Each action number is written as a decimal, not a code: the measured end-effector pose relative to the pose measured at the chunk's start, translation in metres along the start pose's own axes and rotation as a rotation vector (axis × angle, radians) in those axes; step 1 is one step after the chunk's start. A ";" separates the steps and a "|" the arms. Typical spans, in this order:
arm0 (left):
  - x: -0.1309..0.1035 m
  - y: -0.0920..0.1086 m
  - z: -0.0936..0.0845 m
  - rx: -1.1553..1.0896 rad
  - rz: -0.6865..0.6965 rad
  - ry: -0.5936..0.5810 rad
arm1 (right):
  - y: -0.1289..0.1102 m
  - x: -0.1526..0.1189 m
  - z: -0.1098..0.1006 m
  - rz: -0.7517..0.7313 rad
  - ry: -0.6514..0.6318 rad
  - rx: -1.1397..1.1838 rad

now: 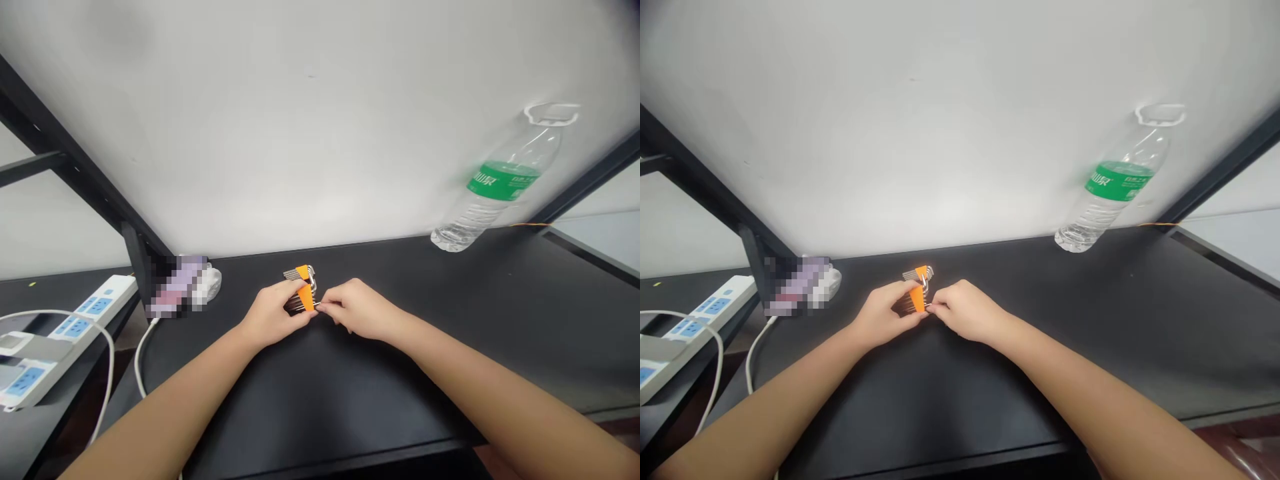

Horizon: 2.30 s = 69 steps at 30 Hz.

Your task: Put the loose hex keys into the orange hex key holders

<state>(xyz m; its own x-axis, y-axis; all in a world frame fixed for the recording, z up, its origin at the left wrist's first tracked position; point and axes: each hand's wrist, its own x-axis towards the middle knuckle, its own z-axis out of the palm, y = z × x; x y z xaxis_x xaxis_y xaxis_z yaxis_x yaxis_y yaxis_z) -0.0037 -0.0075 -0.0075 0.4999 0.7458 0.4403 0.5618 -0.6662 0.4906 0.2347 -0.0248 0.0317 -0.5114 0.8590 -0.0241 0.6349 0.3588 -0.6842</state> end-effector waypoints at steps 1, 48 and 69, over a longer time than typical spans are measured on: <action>0.000 0.000 0.000 -0.004 0.002 -0.005 | -0.001 0.000 0.001 -0.048 0.029 -0.087; 0.001 -0.005 0.001 0.014 -0.047 0.045 | 0.007 -0.003 -0.008 -0.332 0.048 -0.458; 0.001 0.002 -0.002 0.036 0.043 0.166 | 0.004 0.003 -0.005 0.050 0.064 0.974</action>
<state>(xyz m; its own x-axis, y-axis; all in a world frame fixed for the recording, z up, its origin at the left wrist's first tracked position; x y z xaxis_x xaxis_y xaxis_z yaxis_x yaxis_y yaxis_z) -0.0035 -0.0079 -0.0051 0.4097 0.7042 0.5799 0.5674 -0.6945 0.4425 0.2389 -0.0192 0.0320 -0.4464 0.8935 -0.0492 -0.1158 -0.1122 -0.9869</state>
